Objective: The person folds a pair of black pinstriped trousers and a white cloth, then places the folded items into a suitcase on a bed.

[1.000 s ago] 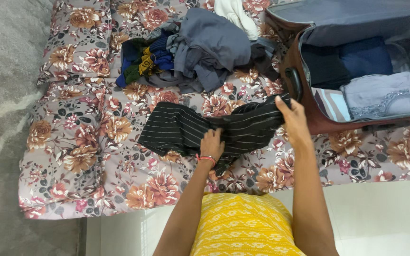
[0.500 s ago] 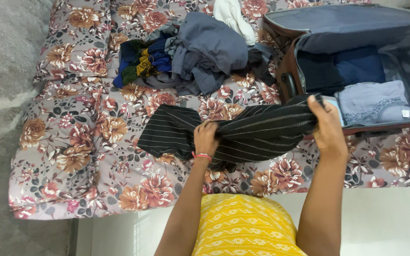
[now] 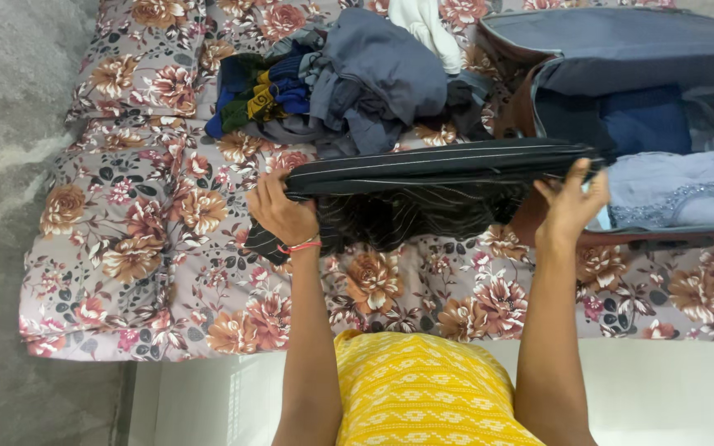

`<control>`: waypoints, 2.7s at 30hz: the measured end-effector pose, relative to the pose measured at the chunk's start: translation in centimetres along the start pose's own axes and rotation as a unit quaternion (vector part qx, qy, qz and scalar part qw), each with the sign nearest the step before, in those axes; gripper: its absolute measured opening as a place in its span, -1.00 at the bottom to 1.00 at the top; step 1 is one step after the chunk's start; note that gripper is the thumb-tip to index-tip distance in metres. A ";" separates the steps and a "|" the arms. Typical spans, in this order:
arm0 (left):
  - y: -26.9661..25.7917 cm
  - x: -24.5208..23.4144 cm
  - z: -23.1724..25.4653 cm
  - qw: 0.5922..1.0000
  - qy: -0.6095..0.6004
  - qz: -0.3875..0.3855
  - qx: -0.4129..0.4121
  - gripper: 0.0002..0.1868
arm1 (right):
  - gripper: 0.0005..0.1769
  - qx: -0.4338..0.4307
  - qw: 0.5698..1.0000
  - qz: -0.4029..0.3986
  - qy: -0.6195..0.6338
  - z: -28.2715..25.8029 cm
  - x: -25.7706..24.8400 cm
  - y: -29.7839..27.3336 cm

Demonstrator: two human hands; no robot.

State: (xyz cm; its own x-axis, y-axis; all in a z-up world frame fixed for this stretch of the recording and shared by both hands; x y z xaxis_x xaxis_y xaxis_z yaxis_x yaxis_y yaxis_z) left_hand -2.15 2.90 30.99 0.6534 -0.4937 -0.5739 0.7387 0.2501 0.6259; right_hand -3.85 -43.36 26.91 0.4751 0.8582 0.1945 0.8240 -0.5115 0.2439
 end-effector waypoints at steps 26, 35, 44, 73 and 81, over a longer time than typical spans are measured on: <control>-24.9 21.3 -23.6 0.640 -0.253 -0.484 -0.540 -0.28 | -0.48 0.551 0.816 0.108 0.137 26.7 -10.5 -11.6; -24.1 20.4 -24.7 0.429 -0.559 -0.065 -0.707 -0.42 | -0.59 0.501 0.842 -0.004 0.201 22.4 -8.1 -9.4; -21.6 15.4 -27.6 0.574 -0.507 0.123 -0.631 -0.45 | -0.60 0.653 0.635 -0.306 -0.277 23.2 -9.2 -15.8; -22.2 13.9 -33.5 0.695 -0.283 0.111 -0.652 -0.32 | -0.45 0.420 0.849 0.118 0.298 24.1 -7.6 -7.6; -21.6 17.1 -33.3 0.728 0.015 -0.172 -0.663 0.23 | -0.89 0.530 0.830 0.092 0.146 28.5 -4.2 -9.7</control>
State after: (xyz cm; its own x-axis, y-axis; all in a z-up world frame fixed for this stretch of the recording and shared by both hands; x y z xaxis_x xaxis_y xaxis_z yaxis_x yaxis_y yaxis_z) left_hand -1.46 16.75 -9.91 0.3799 -0.7035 -0.6006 0.3567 0.7105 -0.6066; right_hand -5.10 -40.75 -3.32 0.6552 0.6431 0.3965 0.6287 -0.1730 -0.7582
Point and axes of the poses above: each hand's wrist, its own y-axis towards the middle knuckle, its own x-axis out of the palm, z = x × y, the point moved 6 cm from there along y, towards the middle knuckle, and after that the axes turned 13 degrees about -z, right-handed, at the moved point
